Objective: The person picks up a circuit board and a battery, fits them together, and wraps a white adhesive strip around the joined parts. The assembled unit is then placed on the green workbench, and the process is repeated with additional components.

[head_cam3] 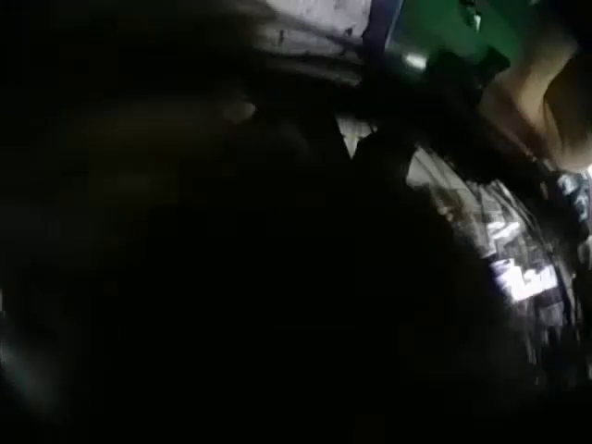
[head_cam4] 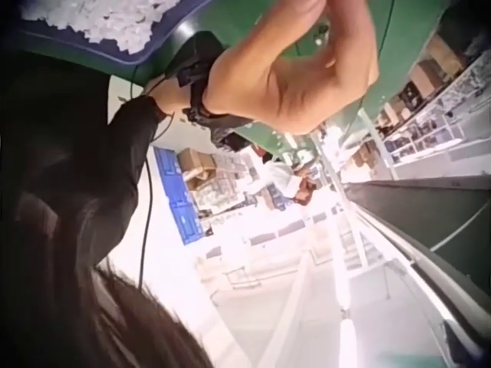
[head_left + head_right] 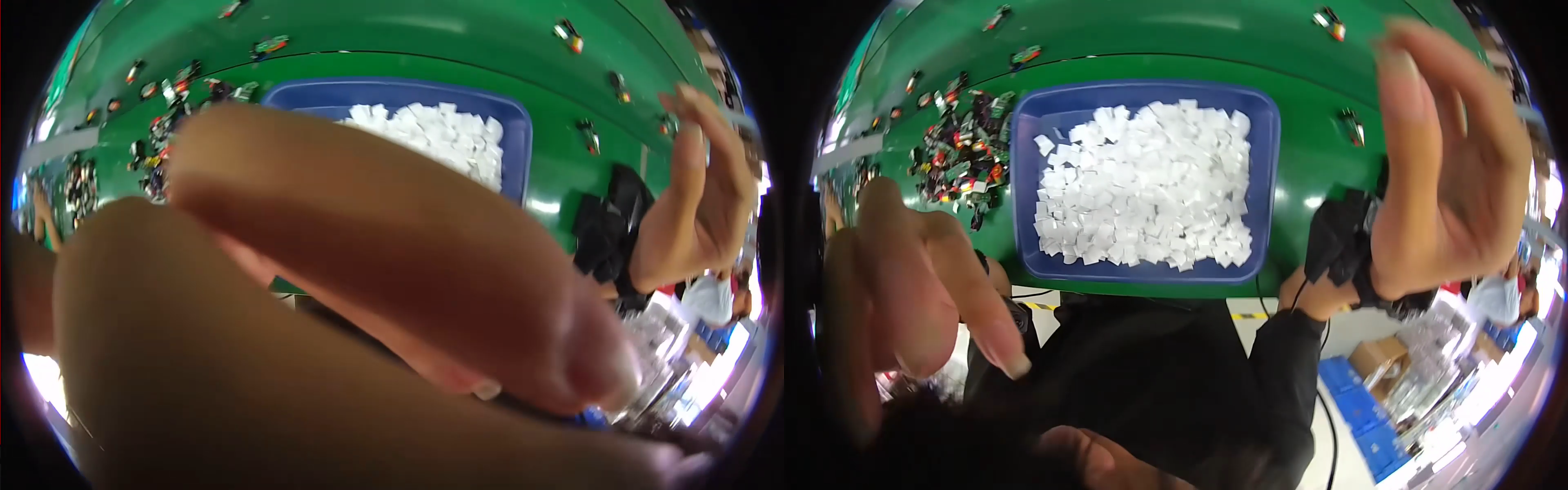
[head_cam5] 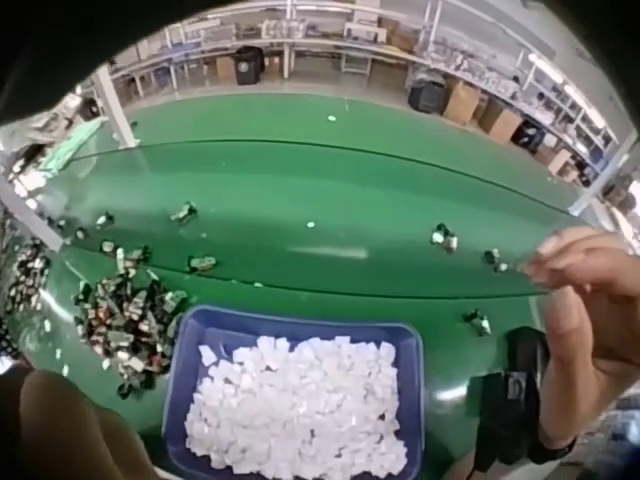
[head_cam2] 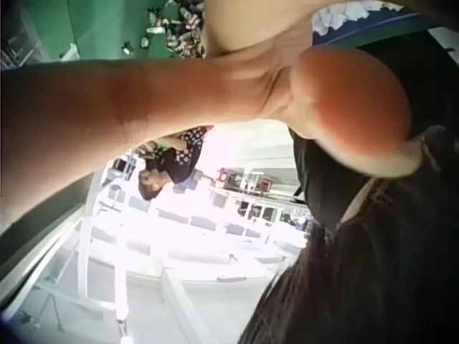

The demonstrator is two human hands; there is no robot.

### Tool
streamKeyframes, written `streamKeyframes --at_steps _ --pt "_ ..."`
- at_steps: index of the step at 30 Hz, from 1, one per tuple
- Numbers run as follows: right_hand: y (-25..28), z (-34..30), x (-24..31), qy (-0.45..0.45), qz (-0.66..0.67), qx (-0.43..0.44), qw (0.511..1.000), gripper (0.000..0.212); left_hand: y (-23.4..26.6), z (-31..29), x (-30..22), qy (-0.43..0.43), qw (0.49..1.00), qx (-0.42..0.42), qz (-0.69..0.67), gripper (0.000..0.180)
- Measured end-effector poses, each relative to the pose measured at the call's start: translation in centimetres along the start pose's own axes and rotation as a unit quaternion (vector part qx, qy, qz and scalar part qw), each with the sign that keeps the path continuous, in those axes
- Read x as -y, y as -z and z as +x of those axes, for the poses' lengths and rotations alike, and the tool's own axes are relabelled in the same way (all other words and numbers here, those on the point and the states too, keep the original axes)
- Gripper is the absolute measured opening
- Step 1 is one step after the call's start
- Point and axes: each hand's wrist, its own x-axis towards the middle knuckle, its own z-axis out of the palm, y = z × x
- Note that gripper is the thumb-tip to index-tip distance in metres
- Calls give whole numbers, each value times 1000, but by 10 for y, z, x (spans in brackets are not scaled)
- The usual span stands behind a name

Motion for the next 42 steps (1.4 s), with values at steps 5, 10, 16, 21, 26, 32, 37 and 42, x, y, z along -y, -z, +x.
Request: streamKeyframes --at_steps 5,10,16,21,26,32,37,42 --pt "14 -5 4 11 -117 67 991 20 -11 -10 4 -5 999 -38 9 23" --pt "11 -13 3 67 -42 62 995 20 -19 -15 -2 15 998 -55 14 23" --pt "14 -11 -1 147 34 46 987 20 -24 -13 7 23 997 -61 41 23" --pt "4 18 -54 -154 -88 55 983 28 -35 4 4 -121 972 -196 52 15" --pt "41 -1 -276 -232 -433 182 852 69 -22 12 22 144 951 -245 119 20" --pt "69 -68 -344 -231 -501 280 785 41 -9 11 65 271 941 -190 73 22" --pt "11 -16 -175 -325 -150 225 906 22 2 -6 83 200 936 -188 221 27" --pt "-13 -26 3 -320 88 286 899 16 2 -1 73 178 884 -128 413 36"
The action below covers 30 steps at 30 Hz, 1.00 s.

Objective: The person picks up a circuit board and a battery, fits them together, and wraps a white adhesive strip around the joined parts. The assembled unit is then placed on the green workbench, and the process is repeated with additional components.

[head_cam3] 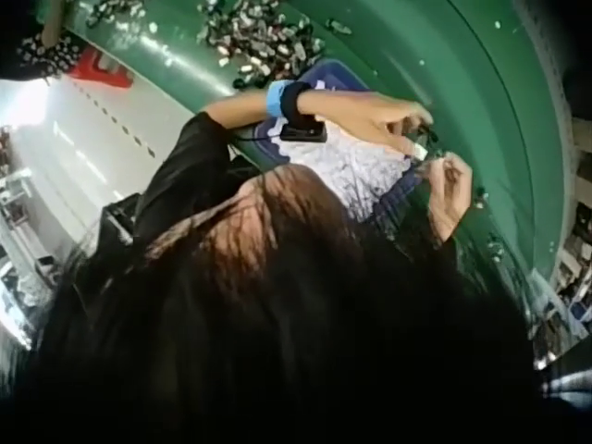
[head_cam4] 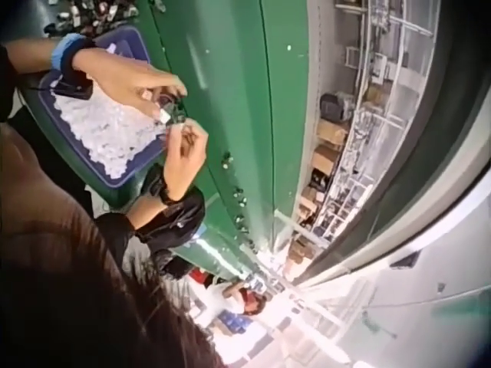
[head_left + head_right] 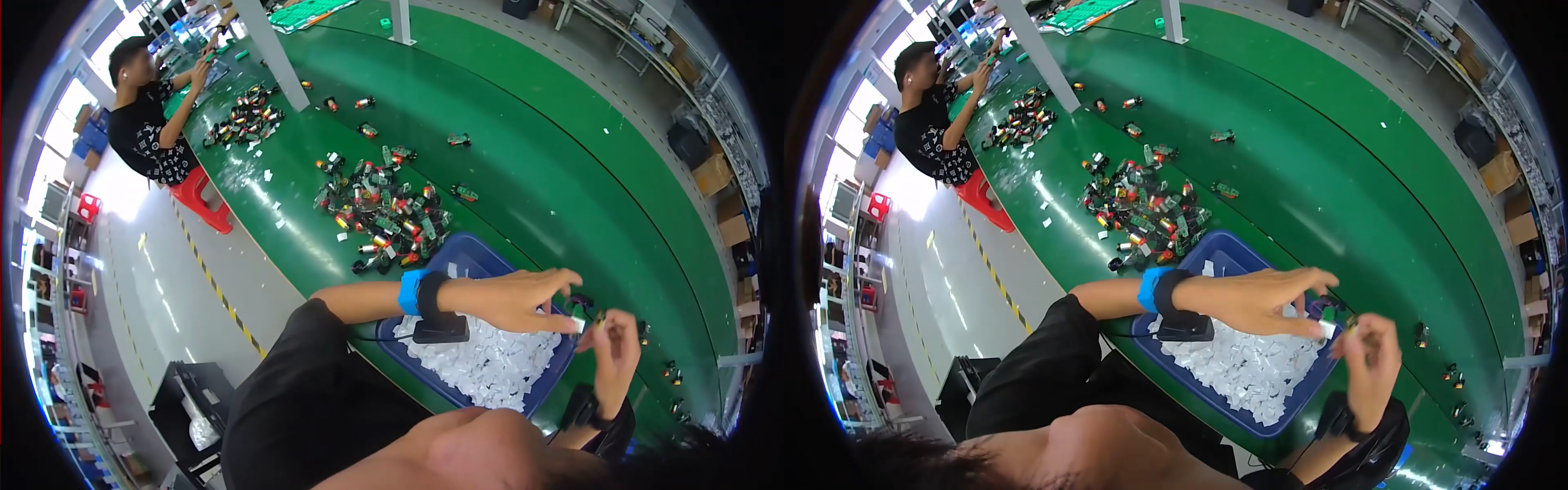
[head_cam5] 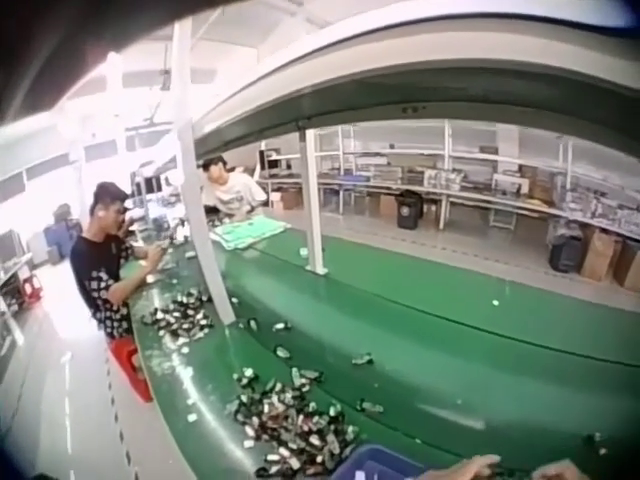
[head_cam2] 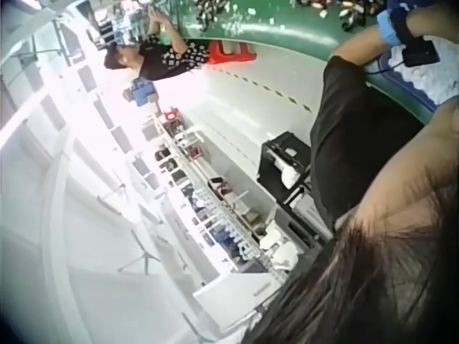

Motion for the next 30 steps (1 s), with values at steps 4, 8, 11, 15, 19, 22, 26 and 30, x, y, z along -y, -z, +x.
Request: streamKeyframes --at_steps 4,8,11,15,19,22,26,30 --pt "-8 -8 6 30 19 16 999 17 9 -1 -1 139 941 198 -236 41" --pt "-4 -7 7 58 8 46 997 17 15 -4 1 110 931 201 -283 42" --pt "-3 -9 1 62 20 44 997 18 17 3 3 132 942 165 -261 39" --pt "-2 -3 -6 58 49 18 997 20 21 3 9 97 935 233 -248 36" --pt "-3 -2 -6 71 40 67 994 21 21 -6 0 21 960 180 -214 35" --pt "-9 -2 -1 63 28 107 992 21 22 -2 3 90 928 239 -270 38" --pt "-29 3 7 53 -27 -68 996 21 16 -4 4 157 922 132 -329 40" --pt "-21 -7 2 141 -186 -20 972 27 6 9 9 173 921 102 -334 39"
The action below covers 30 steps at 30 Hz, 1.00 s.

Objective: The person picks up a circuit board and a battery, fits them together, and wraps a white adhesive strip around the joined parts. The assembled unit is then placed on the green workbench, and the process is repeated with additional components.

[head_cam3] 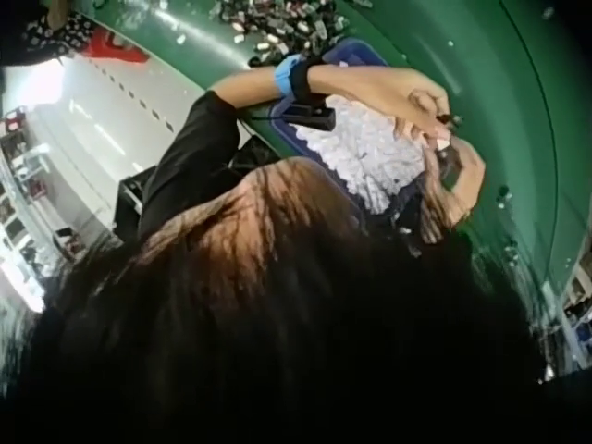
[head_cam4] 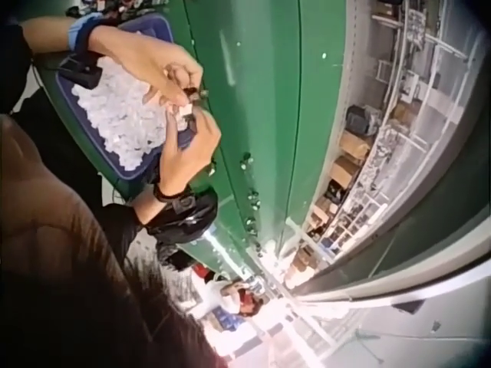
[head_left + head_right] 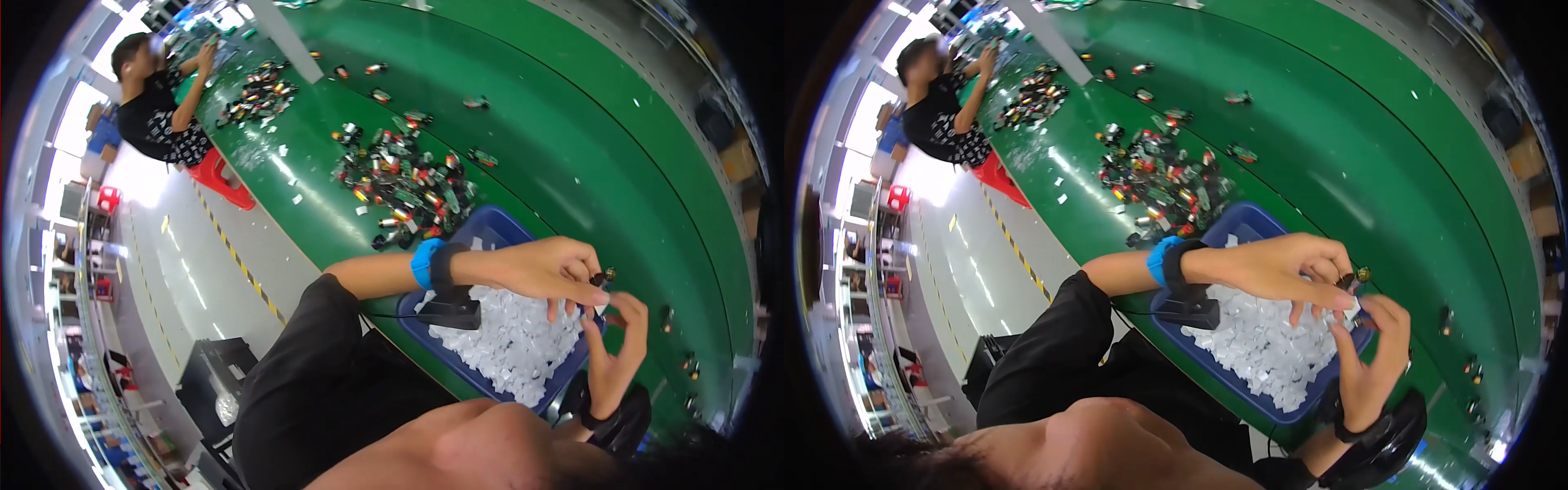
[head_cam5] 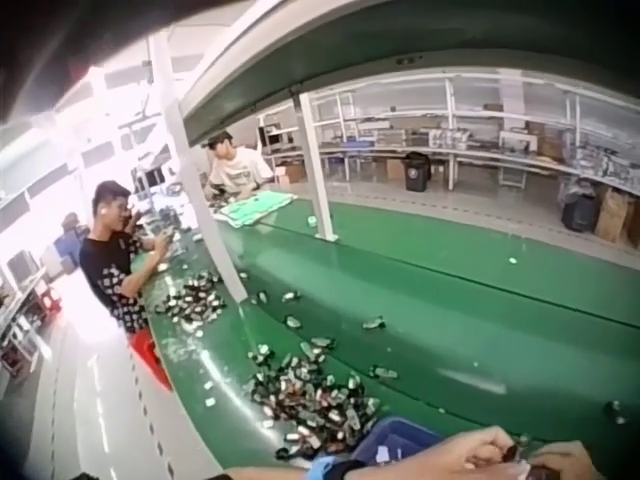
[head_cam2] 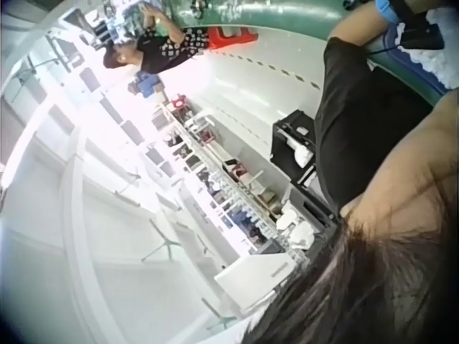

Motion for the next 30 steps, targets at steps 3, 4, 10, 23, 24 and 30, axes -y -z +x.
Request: streamKeyframes --at_steps 3,4,10,23,24,30 --pt "-22 12 2 84 -102 -57 990 32 6 -10 -3 -67 996 -43 51 35" --pt "-23 18 8 98 -138 -69 983 33 8 -18 -12 -53 995 -62 61 33" --pt "-17 14 -6 173 -153 -94 968 33 2 -7 -16 -6 995 -57 83 33" --pt "-17 8 0 -36 22 -71 997 21 -14 -9 -4 -106 920 -108 361 33" --pt "-16 8 -1 -31 -5 -59 998 20 -16 -9 -4 -121 917 -108 364 32" --pt "0 9 -4 8 25 25 999 18 -12 -6 -9 -41 959 -126 249 25"
